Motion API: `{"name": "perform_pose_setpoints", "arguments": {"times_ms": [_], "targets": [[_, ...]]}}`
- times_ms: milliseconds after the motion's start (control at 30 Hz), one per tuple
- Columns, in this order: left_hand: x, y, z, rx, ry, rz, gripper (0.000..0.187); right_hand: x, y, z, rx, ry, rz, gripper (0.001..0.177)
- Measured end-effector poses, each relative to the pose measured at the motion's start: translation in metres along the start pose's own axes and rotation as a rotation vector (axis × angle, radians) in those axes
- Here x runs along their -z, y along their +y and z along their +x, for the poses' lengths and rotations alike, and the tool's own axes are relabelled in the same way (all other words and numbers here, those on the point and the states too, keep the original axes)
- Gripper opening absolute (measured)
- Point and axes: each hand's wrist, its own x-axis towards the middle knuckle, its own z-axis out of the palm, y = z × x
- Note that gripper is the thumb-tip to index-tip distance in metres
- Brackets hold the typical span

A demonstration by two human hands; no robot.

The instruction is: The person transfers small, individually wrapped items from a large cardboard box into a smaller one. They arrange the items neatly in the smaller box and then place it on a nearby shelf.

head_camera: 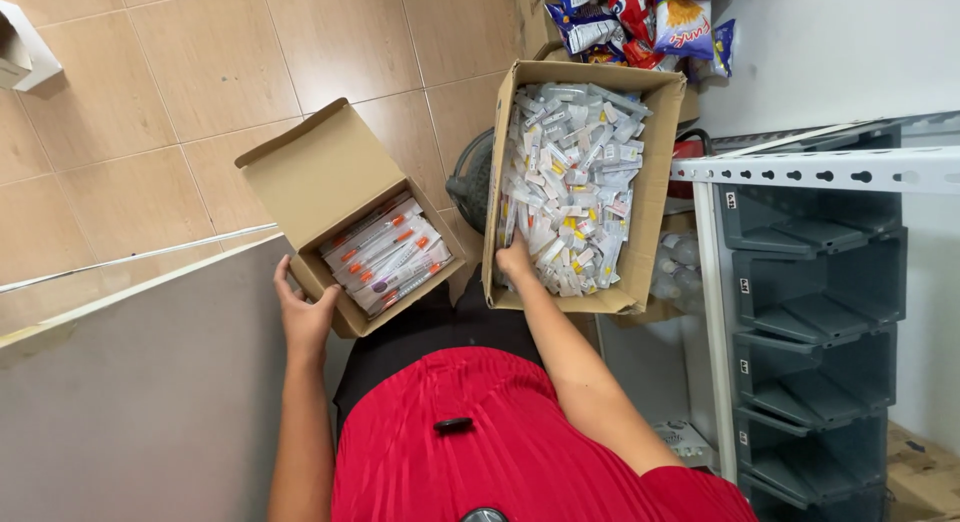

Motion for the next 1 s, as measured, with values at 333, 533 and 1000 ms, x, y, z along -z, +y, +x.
{"name": "perform_pose_setpoints", "arguments": {"times_ms": [333, 533, 1000], "targets": [[0.0, 0.011, 0.0, 0.012, -0.009, 0.071, 0.092, 0.04, -0.069, -0.023, -0.329, -0.214, 0.471, 0.049], [-0.007, 0.004, 0.002, -0.014, -0.05, 0.032, 0.093, 0.064, -0.072, -0.039, -0.437, -0.121, 0.59, 0.044], [-0.057, 0.03, -0.036, -0.036, -0.1, 0.176, 0.092, 0.205, -0.105, -0.114, -0.108, -0.011, -0.154, 0.039]]}}
